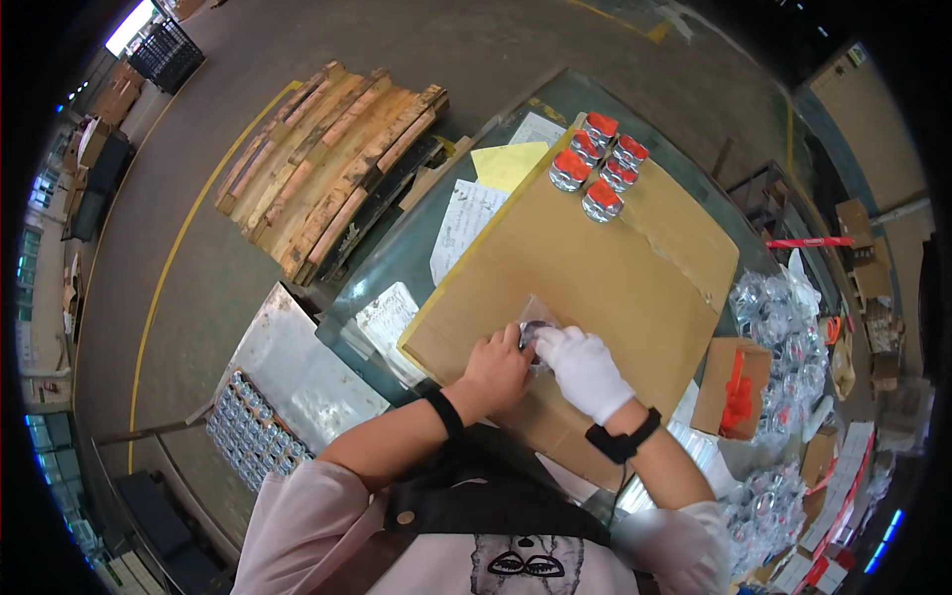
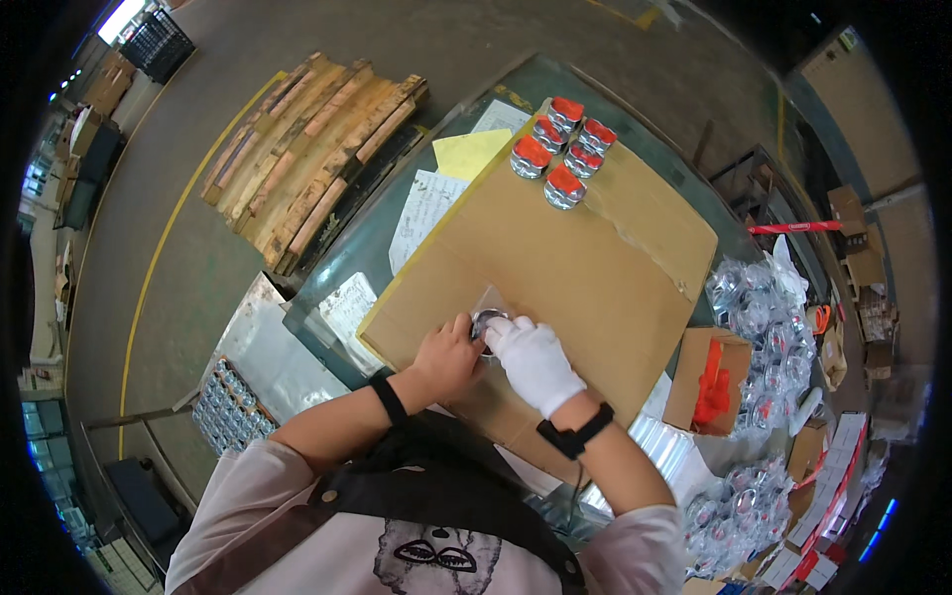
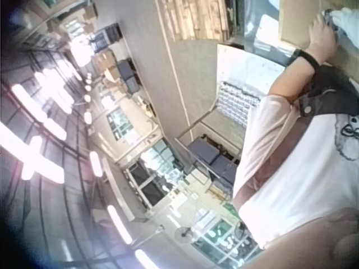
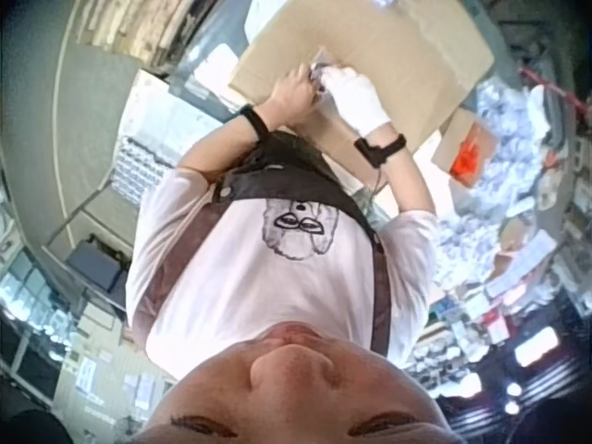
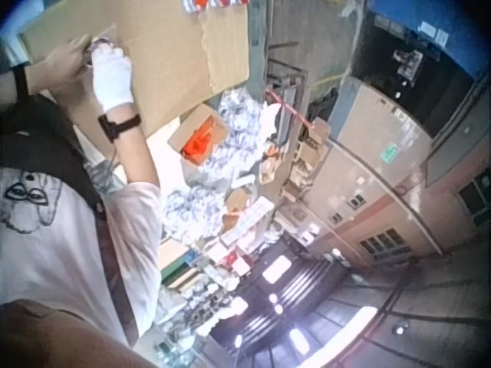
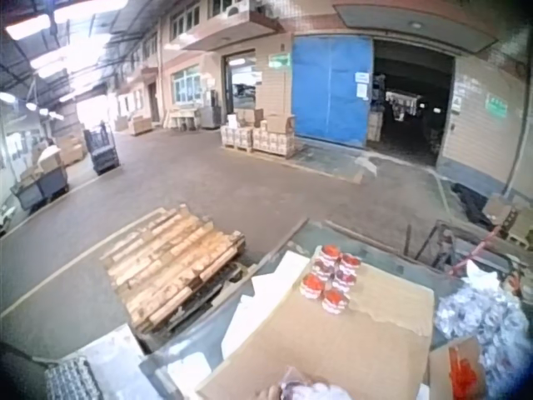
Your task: The person places red circular inserts into small glass jars arranged on a cardboard sheet. They then pick up each filled jar, place it into a clear plastic bag, and move the packaged unit to a pile on the right side of the table.
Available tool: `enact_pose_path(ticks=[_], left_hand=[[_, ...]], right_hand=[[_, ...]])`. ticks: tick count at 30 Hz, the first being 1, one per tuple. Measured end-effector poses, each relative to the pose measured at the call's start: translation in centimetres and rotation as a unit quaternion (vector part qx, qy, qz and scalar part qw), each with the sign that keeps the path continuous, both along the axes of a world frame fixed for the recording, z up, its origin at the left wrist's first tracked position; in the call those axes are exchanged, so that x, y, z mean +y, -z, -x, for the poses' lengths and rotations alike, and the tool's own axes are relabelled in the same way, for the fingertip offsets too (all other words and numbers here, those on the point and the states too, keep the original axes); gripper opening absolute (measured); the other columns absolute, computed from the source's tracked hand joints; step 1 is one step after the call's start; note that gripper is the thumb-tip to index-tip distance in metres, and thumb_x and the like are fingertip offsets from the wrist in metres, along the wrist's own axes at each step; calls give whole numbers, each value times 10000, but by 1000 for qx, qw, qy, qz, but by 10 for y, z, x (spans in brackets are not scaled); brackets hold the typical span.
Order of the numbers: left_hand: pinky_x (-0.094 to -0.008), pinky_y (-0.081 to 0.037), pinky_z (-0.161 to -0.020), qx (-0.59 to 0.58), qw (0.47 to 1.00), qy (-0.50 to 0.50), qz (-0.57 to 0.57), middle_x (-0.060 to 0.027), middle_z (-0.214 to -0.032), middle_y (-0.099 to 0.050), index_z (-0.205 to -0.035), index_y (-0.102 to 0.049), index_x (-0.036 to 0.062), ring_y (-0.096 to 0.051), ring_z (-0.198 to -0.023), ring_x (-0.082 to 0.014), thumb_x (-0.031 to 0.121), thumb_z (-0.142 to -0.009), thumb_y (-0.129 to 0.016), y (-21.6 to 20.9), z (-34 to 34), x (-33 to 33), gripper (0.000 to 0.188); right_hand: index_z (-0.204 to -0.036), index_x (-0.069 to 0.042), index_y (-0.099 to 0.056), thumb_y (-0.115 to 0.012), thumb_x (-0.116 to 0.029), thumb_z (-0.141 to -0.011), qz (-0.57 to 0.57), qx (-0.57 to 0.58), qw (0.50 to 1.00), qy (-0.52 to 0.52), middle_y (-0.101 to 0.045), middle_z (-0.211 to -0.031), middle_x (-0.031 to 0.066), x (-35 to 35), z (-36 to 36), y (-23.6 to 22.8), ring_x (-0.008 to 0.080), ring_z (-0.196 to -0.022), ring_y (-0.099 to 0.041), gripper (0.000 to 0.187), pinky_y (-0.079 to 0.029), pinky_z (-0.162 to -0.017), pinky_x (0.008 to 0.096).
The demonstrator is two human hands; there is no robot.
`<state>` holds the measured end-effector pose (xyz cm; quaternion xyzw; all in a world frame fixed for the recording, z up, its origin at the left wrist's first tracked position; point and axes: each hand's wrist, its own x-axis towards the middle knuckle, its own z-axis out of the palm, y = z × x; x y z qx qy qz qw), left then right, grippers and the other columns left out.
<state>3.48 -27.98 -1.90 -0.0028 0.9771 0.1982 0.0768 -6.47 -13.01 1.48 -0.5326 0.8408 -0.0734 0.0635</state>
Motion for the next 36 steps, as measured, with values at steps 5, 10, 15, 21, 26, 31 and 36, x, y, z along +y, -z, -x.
enact_pose_path(ticks=[5, 10, 15, 21, 26, 31, 36], left_hand=[[-434, -491, -820, 118, 972, 5, -203, -184, -1088, -522, -1258, -554, 52, -554, -1004, -344, 143, -781, -678, 10, -30, -27, 502], [-440, -471, -888, 203, 947, -114, -221, -211, -1210, -532, -1265, -529, 27, -561, -1054, -391, 123, -774, -693, 17, -33, -11, 526], [-289, -482, -836, -8, 804, -157, -574, -86, -1177, -563, -1368, -417, 3, -559, -1016, -156, 71, -915, -564, 24, -39, 4, 482], [-282, -451, -794, 136, 886, -98, -432, -98, -1187, -593, -1366, -449, 19, -577, -1045, -178, 261, -1018, -424, -12, -27, 130, 425], [-245, -448, -711, -14, 887, -58, -458, -36, -1055, -621, -1222, -567, 14, -570, -933, -104, 203, -981, -522, -3, -33, 241, 310], [-252, -471, -707, -128, 913, 39, -387, -87, -937, -598, -1192, -578, -3, -552, -810, -122, 90, -907, -610, 20, -31, 322, 301], [-303, -510, -770, -93, 951, 41, -291, -142, -1010, -638, -1168, -593, -19, -612, -868, -196, 112, -908, -605, 31, -25, 344, 291]], right_hand=[[-958, -154, -645, -545, -186, -856, -4, 67, 991, -118, -609, -900, 15, -14, 22, 27, 214, -820, -614, 147, -474, -607, 387], [-824, -93, -678, -563, -222, -855, 80, -107, 990, 38, -667, -780, 144, -21, 10, 47, 349, -694, -671, 176, -525, -631, 483], [-784, -64, -693, -625, -213, -773, 118, -197, 955, 186, -676, -820, 198, 20, -44, 29, 375, -764, -663, 164, -533, -691, 462], [-969, 21, -650, -600, -353, -917, 406, -604, 599, 334, -607, -758, 61, 258, -116, -4, 125, -712, -572, 380, -488, -656, 298], [-1184, -191, -622, -525, -174, -950, 81, 218, 856, 461, -560, -1189, 163, 528, -180, -49, 318, -1037, -591, 254, -517, -871, 406], [-919, 28, -629, -585, -177, -939, 541, 209, 383, 719, -617, -772, 45, 711, -213, -111, 131, -681, -550, 210, -479, -625, 292], [-946, 19, -683, -591, -237, -883, 211, 264, 342, 877, -669, -947, 261, 861, -215, -73, 418, -882, -646, 279, -494, -770, 482]])
